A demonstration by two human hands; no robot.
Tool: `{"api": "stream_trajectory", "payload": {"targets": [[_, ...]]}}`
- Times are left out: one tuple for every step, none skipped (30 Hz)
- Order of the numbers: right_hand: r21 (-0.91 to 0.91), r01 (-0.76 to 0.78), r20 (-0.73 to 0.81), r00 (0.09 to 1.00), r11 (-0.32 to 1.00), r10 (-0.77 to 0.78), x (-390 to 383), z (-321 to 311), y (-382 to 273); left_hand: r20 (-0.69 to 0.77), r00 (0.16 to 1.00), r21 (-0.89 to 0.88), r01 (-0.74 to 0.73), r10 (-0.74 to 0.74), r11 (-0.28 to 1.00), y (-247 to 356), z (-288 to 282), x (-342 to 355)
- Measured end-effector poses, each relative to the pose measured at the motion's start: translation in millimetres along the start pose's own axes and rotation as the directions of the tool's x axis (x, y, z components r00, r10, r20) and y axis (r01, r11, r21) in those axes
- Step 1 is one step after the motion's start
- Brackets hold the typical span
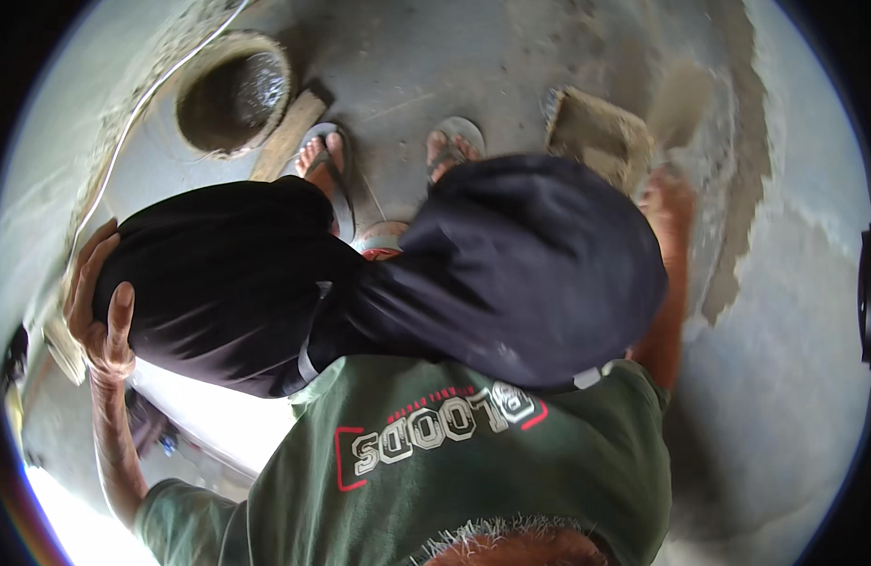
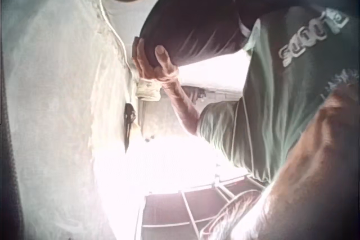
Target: The recorder uses a trowel to apply mortar onto a tiled floor and smooth it into gaps.
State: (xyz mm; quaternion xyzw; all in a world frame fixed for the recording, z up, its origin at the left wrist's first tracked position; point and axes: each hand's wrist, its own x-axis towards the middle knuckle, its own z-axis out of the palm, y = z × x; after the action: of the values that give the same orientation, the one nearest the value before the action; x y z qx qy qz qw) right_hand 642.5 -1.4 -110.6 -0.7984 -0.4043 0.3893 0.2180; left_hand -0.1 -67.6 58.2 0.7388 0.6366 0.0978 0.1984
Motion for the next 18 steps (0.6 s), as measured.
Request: {"api": "stream_trajectory", "payload": {"targets": [[-0.014, 0.003, -0.014, 1.0, 1.0, -0.003, -22, 4, 42, 0.003, 1.0, -0.005, -0.002, 0.002, 1.0, -1, 0, -4], [0.017, -0.105, 0.011, 0.994, 0.994, 0.104, -43, 9, 81, 0.005, 0.999, -0.025, -0.048, 0.048, 0.999, -2, 0, -8], [-0.051, 0.02, -0.038, 0.999, 0.999, -0.022, -64, 11, 117, -0.012, 1.0, -0.042, -0.022, 0.021, 0.999, -3, 1, -11], [-0.172, 0.0, -0.078, 0.997, 0.985, -0.013, -77, 19, 150, -0.026, 1.0, -0.036, 0.006, -0.007, 0.999, -3, 2, -14], [-0.289, -0.03, -0.117, 0.993, 0.957, -0.004, -91, 26, 178, -0.028, 1.0, -0.047, -0.016, 0.014, 0.999, -5, 3, -14], [-0.435, -0.273, -0.211, 0.957, 0.858, 0.198, -93, 30, 202, -0.022, 1.0, -0.047, -0.009, 0.008, 0.999, -4, 2, -16], [-0.37, -0.289, -0.241, 0.948, 0.883, 0.209, -100, 33, 224, -0.024, 1.0, -0.082, -0.011, 0.009, 0.997, -4, 4, -16], [-0.451, -0.259, -0.211, 0.961, 0.854, 0.18, -101, 37, 243, -0.032, 0.999, -0.083, -0.017, 0.014, 0.996, -3, 5, -16], [-0.416, -0.206, -0.27, 0.958, 0.886, 0.096, -103, 42, 259, -0.034, 0.999, -0.069, -0.001, -0.001, 0.998, -2, 5, -16], [-0.411, -0.27, -0.364, 0.924, 0.871, 0.115, -101, 49, 272, -0.024, 0.999, -0.08, -0.023, 0.021, 0.997, 1, 5, -16], [-0.39, -0.255, -0.359, 0.927, 0.885, 0.109, -94, 56, 280, -0.026, 1.0, -0.086, -0.006, 0.004, 0.996, 3, 6, -16], [-0.379, -0.287, -0.406, 0.906, 0.88, 0.12, -86, 65, 286, -0.035, 0.999, -0.072, 0.021, -0.023, 0.997, 6, 6, -16], [-0.376, -0.299, -0.457, 0.883, 0.877, 0.105, -76, 74, 288, -0.043, 0.998, -0.078, 0.034, -0.037, 0.996, 7, 6, -15], [-0.362, -0.315, -0.445, 0.885, 0.877, 0.134, -67, 84, 287, -0.038, 0.999, -0.094, 0.03, -0.033, 0.995, 9, 6, -15], [-0.52, -0.163, -0.362, 0.931, 0.838, -0.044, -59, 95, 283, -0.031, 0.999, -0.09, 0.036, -0.039, 0.995, 11, 6, -15], [-0.652, -0.059, -0.287, 0.942, 0.756, -0.175, -52, 104, 278, -0.034, 0.999, -0.062, 0.039, -0.042, 0.997, 12, 6, -15], [-0.651, 0.005, -0.244, 0.946, 0.759, -0.215, -48, 116, 270, -0.027, 0.998, -0.08, 0.049, -0.051, 0.996, 12, 6, -15], [-0.502, -0.039, -0.296, 0.946, 0.864, -0.13, -46, 126, 263, -0.024, 0.998, -0.074, 0.05, -0.052, 0.996, 12, 6, -15]]}}
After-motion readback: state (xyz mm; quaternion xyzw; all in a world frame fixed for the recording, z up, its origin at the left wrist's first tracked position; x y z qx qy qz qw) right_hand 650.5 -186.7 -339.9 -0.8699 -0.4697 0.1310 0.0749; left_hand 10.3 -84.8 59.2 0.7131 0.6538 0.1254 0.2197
